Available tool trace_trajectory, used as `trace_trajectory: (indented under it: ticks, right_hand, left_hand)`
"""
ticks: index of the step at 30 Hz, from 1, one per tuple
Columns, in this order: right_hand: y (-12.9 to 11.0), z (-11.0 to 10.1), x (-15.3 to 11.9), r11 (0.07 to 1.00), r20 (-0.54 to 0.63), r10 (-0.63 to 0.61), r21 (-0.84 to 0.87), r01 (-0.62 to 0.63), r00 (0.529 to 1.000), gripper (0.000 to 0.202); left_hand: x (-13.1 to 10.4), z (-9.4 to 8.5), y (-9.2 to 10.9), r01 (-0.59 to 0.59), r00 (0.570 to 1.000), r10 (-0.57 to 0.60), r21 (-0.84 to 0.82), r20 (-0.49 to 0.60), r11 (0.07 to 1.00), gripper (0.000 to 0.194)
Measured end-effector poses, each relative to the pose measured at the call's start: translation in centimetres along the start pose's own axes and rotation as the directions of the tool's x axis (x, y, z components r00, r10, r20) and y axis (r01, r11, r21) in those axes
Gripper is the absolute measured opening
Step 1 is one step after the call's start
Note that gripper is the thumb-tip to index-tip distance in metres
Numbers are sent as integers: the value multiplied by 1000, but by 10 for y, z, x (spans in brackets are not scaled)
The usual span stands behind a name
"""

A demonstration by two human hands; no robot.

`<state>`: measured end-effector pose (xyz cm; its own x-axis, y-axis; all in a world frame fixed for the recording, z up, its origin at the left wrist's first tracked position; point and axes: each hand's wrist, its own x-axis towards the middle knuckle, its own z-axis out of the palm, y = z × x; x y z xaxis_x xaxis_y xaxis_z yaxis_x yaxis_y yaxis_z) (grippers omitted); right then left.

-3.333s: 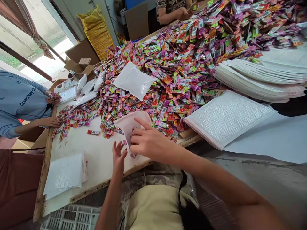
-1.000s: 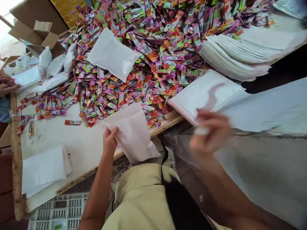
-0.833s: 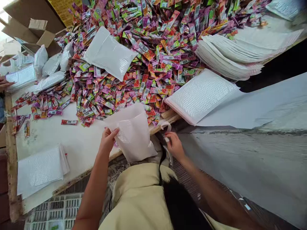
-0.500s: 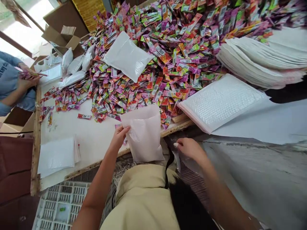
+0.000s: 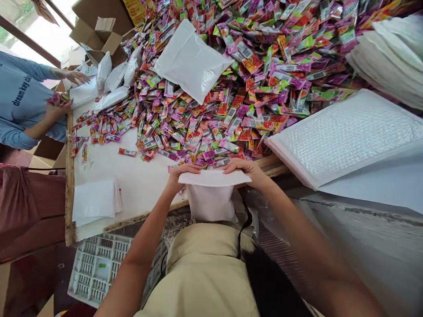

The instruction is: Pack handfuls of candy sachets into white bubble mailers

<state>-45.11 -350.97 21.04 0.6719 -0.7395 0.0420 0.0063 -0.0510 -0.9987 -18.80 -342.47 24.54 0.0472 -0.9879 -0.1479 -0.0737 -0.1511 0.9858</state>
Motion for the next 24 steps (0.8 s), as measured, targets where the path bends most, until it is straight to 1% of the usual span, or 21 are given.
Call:
trace_trajectory:
  ticks: [1, 2, 4, 6, 7, 8, 10, 11, 12, 13, 14, 15, 16, 17, 18, 20, 21, 22, 24]
  right_hand:
    - [0, -2, -4, 999, 33, -27, -46, 28, 999, 17]
    - [0, -5, -7, 994, 70, -41, -100, 47, 997, 17]
    - [-5, -11, -13, 969, 151, -42, -234, 77, 988, 32]
    - [-17, -20, -15, 925, 223, -24, -365, 107, 975, 47]
    - [-27, -23, -15, 899, 231, -16, -423, 115, 973, 51]
    - [-38, -24, -14, 871, 211, -15, -477, 117, 977, 53]
    - [-64, -17, -10, 811, 123, -52, -574, 114, 991, 52]
    - [-74, -8, -8, 781, 91, -84, -613, 123, 992, 50]
    - [-81, 4, -6, 748, 97, -118, -646, 153, 988, 48]
    - [-84, 19, -5, 714, 156, -140, -668, 209, 978, 48]
    - [-83, 34, -5, 677, 260, -147, -677, 289, 954, 51]
    - [-78, 48, -6, 637, 369, -139, -677, 368, 919, 53]
    - [-70, 60, -8, 597, 447, -134, -676, 432, 884, 54]
    - [-61, 69, -10, 563, 486, -129, -681, 467, 864, 57]
    - [-51, 74, -13, 536, 502, -136, -688, 489, 854, 60]
    - [-36, 78, -18, 493, 486, -173, -710, 503, 856, 62]
    - [-31, 77, -21, 475, 469, -199, -722, 503, 860, 62]
    - [-26, 75, -25, 459, 450, -225, -733, 501, 864, 62]
    - [-14, 72, -36, 443, 405, -278, -750, 491, 871, 65]
  left_hand:
    - [0, 0, -3, -2, 1000, 2, -51, 9, 999, 17]
    - [0, 0, -5, 15, 1000, -13, -112, 14, 994, 14]
    - [-2, 0, -9, 65, 998, -62, -219, 23, 974, 17]
    - [-3, 0, -11, 96, 995, -90, -252, 34, 963, 23]
    - [-4, 1, -11, 99, 995, -93, -246, 35, 964, 24]
    - [-4, 2, -11, 97, 995, -90, -233, 38, 968, 23]
    - [-3, 3, -10, 84, 996, -76, -196, 50, 977, 23]
    - [-3, 4, -10, 75, 996, -66, -175, 57, 982, 22]
    - [-2, 3, -10, 66, 997, -57, -160, 61, 985, 23]
    - [-1, 2, -10, 59, 997, -50, -151, 65, 987, 24]
    - [0, 0, -10, 57, 996, -47, -141, 78, 988, 25]
    - [0, -4, -10, 64, 994, -51, -132, 100, 989, 26]
    - [0, -9, -9, 84, 988, -67, -128, 136, 988, 26]
    - [-2, -14, -8, 119, 979, -92, -139, 183, 983, 26]
    - [-5, -20, -7, 167, 963, -124, -167, 241, 972, 26]
    - [-13, -25, -4, 276, 926, -184, -259, 330, 925, 33]
    - [-19, -25, -3, 310, 921, -210, -292, 328, 905, 38]
    - [-24, -21, -3, 317, 931, -235, -299, 280, 900, 42]
    - [-33, -7, -7, 290, 957, -277, -253, 85, 923, 49]
